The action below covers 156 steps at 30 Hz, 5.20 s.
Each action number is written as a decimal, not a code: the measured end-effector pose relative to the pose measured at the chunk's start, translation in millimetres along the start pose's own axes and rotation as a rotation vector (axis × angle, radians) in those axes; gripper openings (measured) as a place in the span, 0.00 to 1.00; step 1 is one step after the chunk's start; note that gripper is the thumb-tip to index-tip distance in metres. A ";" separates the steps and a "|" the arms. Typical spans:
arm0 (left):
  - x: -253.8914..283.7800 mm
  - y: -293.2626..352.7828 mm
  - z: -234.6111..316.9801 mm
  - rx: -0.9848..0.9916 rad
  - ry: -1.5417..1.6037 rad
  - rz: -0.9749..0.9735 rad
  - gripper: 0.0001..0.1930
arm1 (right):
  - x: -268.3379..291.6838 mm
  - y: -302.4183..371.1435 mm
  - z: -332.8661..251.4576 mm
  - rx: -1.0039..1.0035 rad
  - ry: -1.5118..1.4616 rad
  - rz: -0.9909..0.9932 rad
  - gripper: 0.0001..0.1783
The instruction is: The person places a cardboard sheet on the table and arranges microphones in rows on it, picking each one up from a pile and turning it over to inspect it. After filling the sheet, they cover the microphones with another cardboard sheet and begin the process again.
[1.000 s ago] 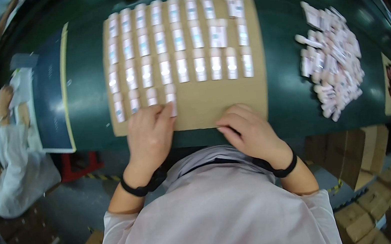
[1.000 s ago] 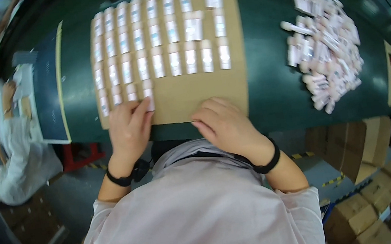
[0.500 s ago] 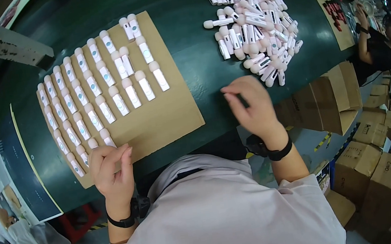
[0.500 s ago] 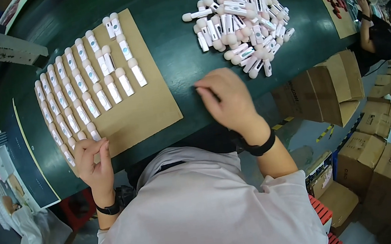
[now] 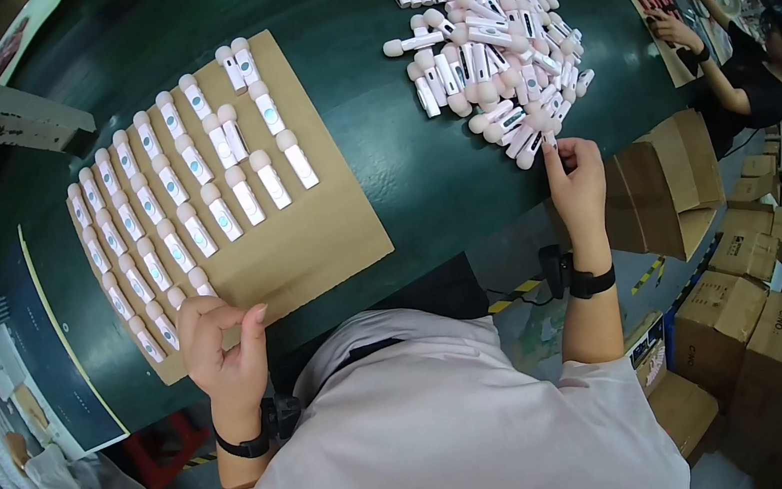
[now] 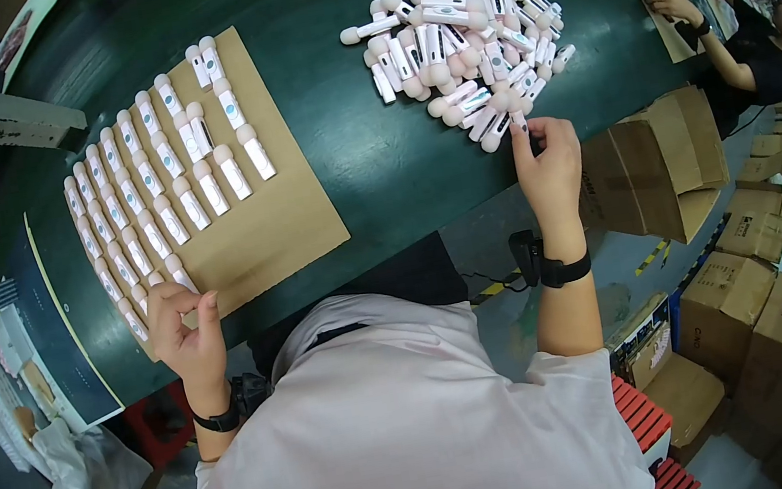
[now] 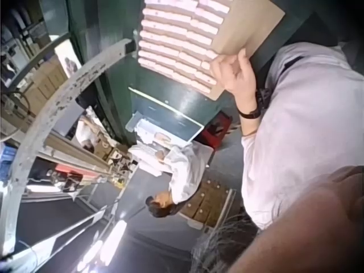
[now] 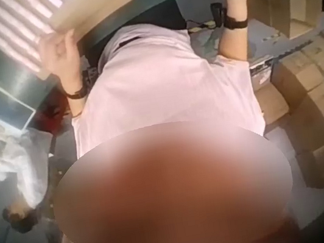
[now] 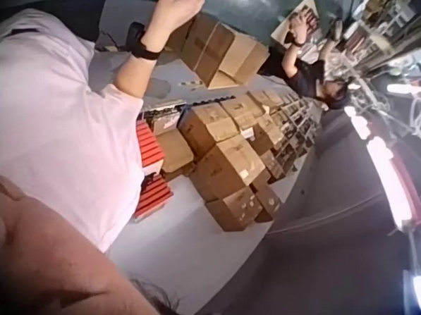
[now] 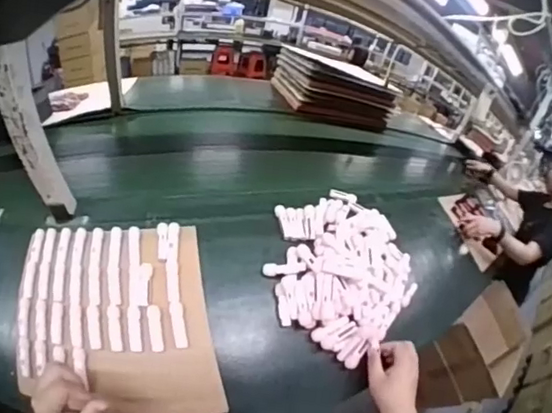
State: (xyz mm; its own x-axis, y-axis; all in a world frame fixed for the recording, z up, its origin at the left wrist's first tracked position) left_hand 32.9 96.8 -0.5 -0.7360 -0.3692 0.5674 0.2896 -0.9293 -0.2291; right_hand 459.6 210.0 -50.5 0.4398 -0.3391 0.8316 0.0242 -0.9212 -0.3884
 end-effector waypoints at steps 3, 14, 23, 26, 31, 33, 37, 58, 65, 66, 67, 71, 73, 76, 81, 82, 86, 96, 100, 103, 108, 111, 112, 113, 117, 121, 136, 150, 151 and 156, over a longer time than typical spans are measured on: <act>0.0 -0.3 0.5 0.000 0.003 -0.007 0.11 | 2.3 3.3 2.5 -0.072 -0.114 0.062 0.10; 4.0 -0.9 6.3 0.041 0.028 -0.063 0.06 | -10.8 -10.0 -134.1 0.227 -0.668 -0.105 0.12; -2.5 -13.5 41.7 -0.102 0.114 -0.247 0.16 | -38.7 4.9 -232.7 0.511 -1.097 -0.397 0.12; 0.7 -7.9 33.8 -0.089 0.165 -0.266 0.17 | -41.0 7.0 -242.8 0.564 -1.127 -0.403 0.14; 5.2 -4.4 22.8 0.095 0.324 -0.267 0.15 | -39.5 6.7 -254.5 0.687 -1.102 -0.359 0.15; 4.4 -5.8 24.9 0.100 0.324 -0.301 0.14 | -38.4 6.8 -257.7 0.722 -1.088 -0.349 0.16; 5.1 -6.9 20.6 0.077 0.344 -0.286 0.13 | -38.1 7.4 -263.4 0.758 -1.062 -0.334 0.16; 7.8 -8.9 21.5 0.004 0.375 -0.229 0.13 | -35.4 5.2 -268.9 0.784 -1.028 -0.311 0.16; -3.2 -2.2 6.9 0.086 0.395 -0.261 0.13 | -35.5 6.0 -277.9 0.796 -1.073 -0.298 0.16; -3.2 -0.4 4.3 0.096 0.397 -0.259 0.13 | -39.1 8.9 -279.4 0.796 -1.067 -0.320 0.16; -1.5 1.8 1.3 0.099 0.394 -0.253 0.13 | -43.5 12.2 -281.0 0.797 -1.061 -0.342 0.16; 10.6 10.0 -12.4 0.053 0.178 -0.233 0.16 | -62.5 23.6 -287.3 0.788 -1.023 -0.401 0.16; 19.7 10.5 -20.1 0.013 -0.051 -0.160 0.17 | -71.8 27.6 -291.6 0.781 -1.005 -0.418 0.16; 26.4 10.5 -28.9 -0.034 -0.234 -0.114 0.18 | -82.0 31.0 -299.8 0.870 -0.869 -0.343 0.15; 28.8 9.2 -37.4 -0.082 -0.358 -0.098 0.18 | -94.9 50.2 -309.8 1.017 -0.660 -0.415 0.13; 28.8 8.7 -38.7 -0.075 -0.356 -0.096 0.18 | -95.0 52.9 -311.0 1.020 -0.635 -0.428 0.12; 27.9 6.9 -41.0 -0.068 -0.338 -0.107 0.18 | -100.1 55.7 -313.2 1.006 -0.573 -0.450 0.13; 28.3 6.6 -27.5 -0.117 -0.293 -0.094 0.16 | -88.1 41.6 -303.3 0.915 -0.665 -0.407 0.17; 22.6 1.0 -21.4 -0.126 -0.226 -0.080 0.13 | -60.3 20.4 -249.0 0.818 -0.567 -0.334 0.17; 21.4 0.4 -20.6 -0.121 -0.183 -0.067 0.12 | -33.5 -1.5 -192.6 0.707 -0.346 -0.220 0.16; 15.6 -0.3 -12.5 -0.098 -0.140 -0.087 0.09 | 11.8 -20.1 -99.4 0.529 0.025 0.077 0.14; 10.1 -1.0 -5.9 -0.101 -0.142 -0.100 0.09 | 15.6 -26.2 -66.6 0.220 -0.006 0.036 0.13; 8.5 -1.7 -3.1 -0.114 -0.137 -0.104 0.09 | 15.4 -26.9 -54.7 0.065 -0.021 0.013 0.12; 7.4 -2.2 -0.3 -0.126 -0.133 -0.108 0.08 | 15.0 -27.8 -48.7 0.067 -0.025 0.012 0.12; 6.4 -4.5 6.7 -0.146 -0.131 -0.130 0.08 | -3.1 -27.6 -37.4 0.013 -0.307 -0.113 0.12; 6.5 -4.8 7.3 -0.154 -0.107 -0.131 0.08 | -2.0 -20.3 -62.7 0.126 -0.369 -0.124 0.11; -8.8 -15.2 35.2 0.060 0.318 -0.444 0.09 | -11.3 4.1 -226.6 0.789 -1.130 -0.247 0.14; -8.9 -11.3 34.6 -0.014 0.363 -0.322 0.13 | -23.1 12.1 -232.0 0.632 -1.224 -0.279 0.15; -9.2 -11.3 34.5 -0.002 0.374 -0.333 0.13 | -23.1 12.3 -232.4 0.631 -1.225 -0.281 0.15; -9.5 -9.1 31.9 0.098 0.384 -0.415 0.13 | -20.5 11.6 -233.3 0.690 -1.217 -0.249 0.14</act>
State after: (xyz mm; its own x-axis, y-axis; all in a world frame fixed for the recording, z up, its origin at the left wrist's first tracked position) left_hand 56.8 108.6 21.4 -0.9643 0.0379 0.2622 -0.0295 -0.9989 0.0361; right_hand 241.4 161.8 20.6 0.8364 0.5149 0.1880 0.4849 -0.5353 -0.6916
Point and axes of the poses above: each hand's wrist, its own y-axis away from the middle knuckle, its own x-axis out of the back of the hand, z = x × y, the point moved 5 cm from there along -y, towards the middle knuckle, and after that the axes turned 14 degrees about x, right-handed, at the moved point
